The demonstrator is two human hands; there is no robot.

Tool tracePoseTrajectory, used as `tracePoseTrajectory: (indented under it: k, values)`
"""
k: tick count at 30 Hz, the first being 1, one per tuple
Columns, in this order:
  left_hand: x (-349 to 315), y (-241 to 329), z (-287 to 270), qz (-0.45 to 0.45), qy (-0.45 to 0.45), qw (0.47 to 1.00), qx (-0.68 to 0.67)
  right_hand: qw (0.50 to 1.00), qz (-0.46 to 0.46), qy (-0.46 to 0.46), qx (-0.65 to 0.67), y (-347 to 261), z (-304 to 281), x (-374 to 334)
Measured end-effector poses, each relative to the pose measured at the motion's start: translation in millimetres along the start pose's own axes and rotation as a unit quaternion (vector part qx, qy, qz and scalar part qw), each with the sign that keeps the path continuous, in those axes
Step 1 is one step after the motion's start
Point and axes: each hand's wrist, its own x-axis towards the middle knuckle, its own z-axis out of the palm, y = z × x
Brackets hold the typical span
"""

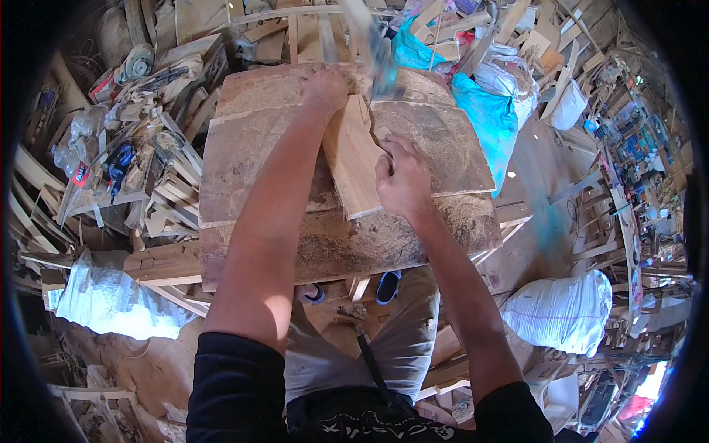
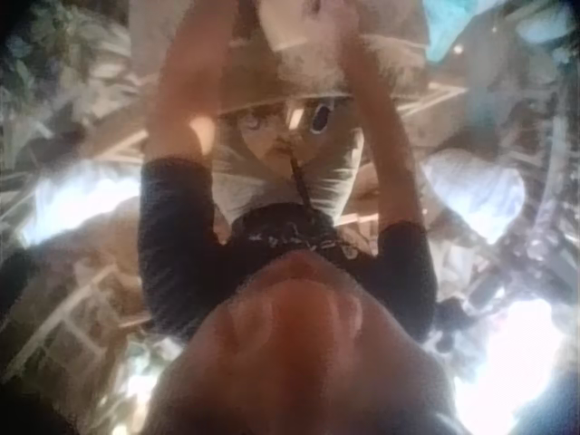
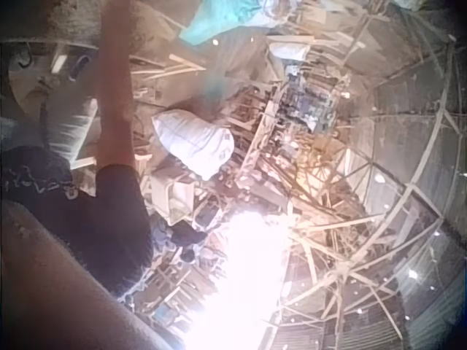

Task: The person saws through pieces of wood using a scroll saw, turning and guiding the wood by hand to follow curved lines, and periodically moves cut pieces aside.

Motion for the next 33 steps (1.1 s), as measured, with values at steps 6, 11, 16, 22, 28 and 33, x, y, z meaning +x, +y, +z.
tracePoseTrajectory:
  k: [6, 11, 16, 22, 28, 33]
  values:
    - [0, 5, -8, 0.002, -0.038, 0.999, 0.013, 1.000, 0.011, 0.000, -0.005, 2, 2, 0]
    - [5, -5, -1, -0.011, -0.023, 1.000, -0.006, 1.000, 0.009, -0.001, -0.002, -2, 5, 2]
    - [5, 2, 0, 0.009, -0.010, 1.000, 0.013, 1.000, 0.007, 0.006, -0.014, 1, 4, 3]
    - [9, -3, 1, 0.016, -0.015, 1.000, 0.022, 1.000, 0.016, 0.004, -0.003, -3, 5, 4]
    - [12, -1, 1, 0.009, -0.013, 1.000, 0.003, 1.000, 0.024, -0.002, -0.001, -5, 4, 6]
    - [10, 0, 1, 0.022, 0.009, 1.000, 0.009, 1.000, 0.012, 0.006, -0.010, -1, 8, 7]
